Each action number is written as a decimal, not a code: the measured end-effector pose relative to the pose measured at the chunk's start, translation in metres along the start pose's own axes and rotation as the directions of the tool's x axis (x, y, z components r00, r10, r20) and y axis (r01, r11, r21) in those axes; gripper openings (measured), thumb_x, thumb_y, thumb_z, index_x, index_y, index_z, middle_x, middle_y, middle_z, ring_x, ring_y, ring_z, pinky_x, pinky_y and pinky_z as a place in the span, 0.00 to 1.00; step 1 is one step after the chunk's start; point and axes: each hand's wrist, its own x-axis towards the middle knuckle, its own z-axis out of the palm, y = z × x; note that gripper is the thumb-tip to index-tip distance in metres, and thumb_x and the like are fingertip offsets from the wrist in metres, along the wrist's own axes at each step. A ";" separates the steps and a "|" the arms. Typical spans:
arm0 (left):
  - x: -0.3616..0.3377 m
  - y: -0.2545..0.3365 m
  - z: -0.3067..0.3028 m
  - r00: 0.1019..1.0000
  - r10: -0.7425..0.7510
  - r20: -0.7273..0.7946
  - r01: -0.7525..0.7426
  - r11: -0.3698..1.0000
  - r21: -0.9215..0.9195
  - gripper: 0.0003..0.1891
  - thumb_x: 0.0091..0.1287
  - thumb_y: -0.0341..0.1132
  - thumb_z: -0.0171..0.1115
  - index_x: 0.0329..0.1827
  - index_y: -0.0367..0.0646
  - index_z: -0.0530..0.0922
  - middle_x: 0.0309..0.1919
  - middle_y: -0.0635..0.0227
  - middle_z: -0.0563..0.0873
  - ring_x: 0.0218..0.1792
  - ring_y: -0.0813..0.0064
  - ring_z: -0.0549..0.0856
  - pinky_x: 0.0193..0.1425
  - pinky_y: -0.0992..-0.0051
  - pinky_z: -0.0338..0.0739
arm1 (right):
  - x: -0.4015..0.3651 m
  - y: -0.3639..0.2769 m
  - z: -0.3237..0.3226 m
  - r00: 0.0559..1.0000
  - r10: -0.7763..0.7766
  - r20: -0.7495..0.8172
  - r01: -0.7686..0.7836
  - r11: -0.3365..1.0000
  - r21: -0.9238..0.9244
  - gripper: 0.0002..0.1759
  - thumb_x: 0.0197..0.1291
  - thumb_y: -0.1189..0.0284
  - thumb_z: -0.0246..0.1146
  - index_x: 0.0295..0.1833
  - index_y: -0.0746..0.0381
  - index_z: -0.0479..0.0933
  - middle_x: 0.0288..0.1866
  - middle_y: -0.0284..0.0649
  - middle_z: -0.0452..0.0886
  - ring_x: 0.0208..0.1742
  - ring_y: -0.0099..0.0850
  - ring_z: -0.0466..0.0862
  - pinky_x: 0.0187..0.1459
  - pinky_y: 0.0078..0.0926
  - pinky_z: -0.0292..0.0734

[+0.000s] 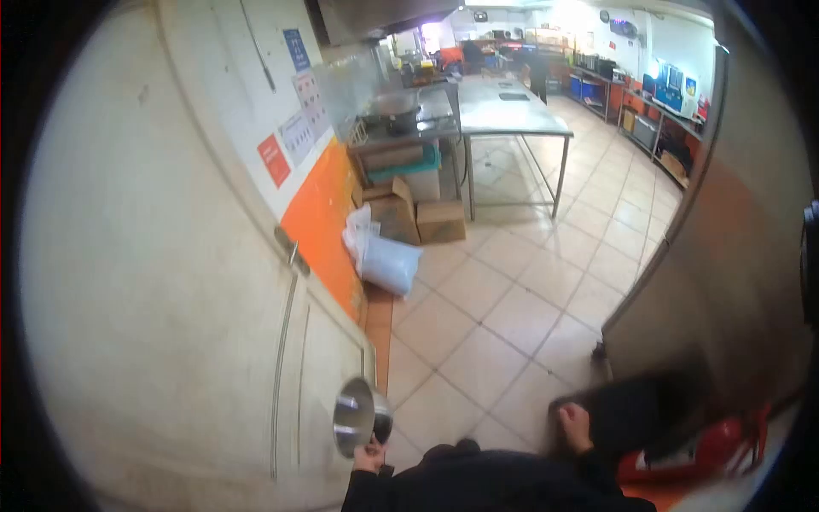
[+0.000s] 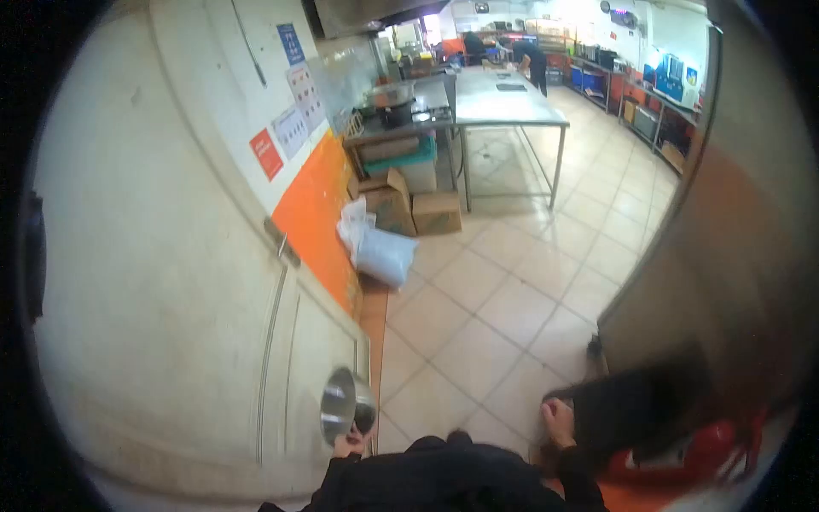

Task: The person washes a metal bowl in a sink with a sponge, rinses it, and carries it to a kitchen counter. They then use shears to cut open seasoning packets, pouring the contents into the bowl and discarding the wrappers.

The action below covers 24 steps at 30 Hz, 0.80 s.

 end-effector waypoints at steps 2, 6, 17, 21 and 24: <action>0.088 0.030 -0.012 0.995 -0.028 0.098 0.009 0.981 0.195 0.11 0.63 0.34 0.44 0.32 0.42 0.76 0.26 0.69 0.81 0.26 0.73 0.81 0.62 0.43 0.61 | 0.121 -0.064 0.053 0.986 -0.167 -0.026 0.168 0.982 0.082 0.08 0.52 0.74 0.63 0.38 0.65 0.78 0.27 0.42 0.78 0.28 0.31 0.79 0.32 0.26 0.73; 0.190 0.045 0.043 0.925 -0.373 0.076 0.377 0.871 -0.313 0.12 0.64 0.40 0.48 0.30 0.42 0.76 0.21 0.73 0.77 0.27 0.75 0.78 0.49 0.66 0.78 | 0.339 -0.185 0.169 0.898 -0.373 0.232 0.400 0.913 -0.082 0.15 0.47 0.76 0.64 0.44 0.59 0.76 0.36 0.41 0.75 0.42 0.35 0.76 0.43 0.31 0.74; 0.367 0.018 0.435 0.986 0.066 -0.150 -0.044 0.988 0.146 0.11 0.63 0.39 0.49 0.30 0.42 0.76 0.22 0.72 0.77 0.27 0.75 0.78 0.47 0.67 0.78 | 0.588 -0.076 0.317 0.568 0.390 0.724 -0.315 0.916 -0.247 0.35 0.52 0.45 0.61 0.52 0.66 0.77 0.49 0.50 0.80 0.50 0.43 0.80 0.54 0.37 0.72; 0.433 0.000 0.535 0.985 0.099 -0.144 -0.075 0.984 0.162 0.11 0.63 0.39 0.50 0.30 0.42 0.76 0.22 0.72 0.77 0.27 0.74 0.78 0.47 0.68 0.78 | 0.610 -0.018 0.305 0.390 0.760 0.520 -0.797 0.562 -0.224 0.35 0.58 0.46 0.56 0.58 0.66 0.73 0.54 0.48 0.77 0.57 0.37 0.75 0.58 0.33 0.68; 0.471 -0.016 0.590 0.978 0.125 -0.168 -0.101 0.984 0.143 0.10 0.62 0.38 0.50 0.29 0.42 0.76 0.22 0.72 0.77 0.27 0.74 0.78 0.46 0.68 0.78 | 0.704 -0.059 0.258 0.379 0.873 0.307 -0.885 0.439 -0.156 0.29 0.64 0.52 0.51 0.60 0.64 0.70 0.58 0.50 0.74 0.58 0.35 0.74 0.63 0.29 0.63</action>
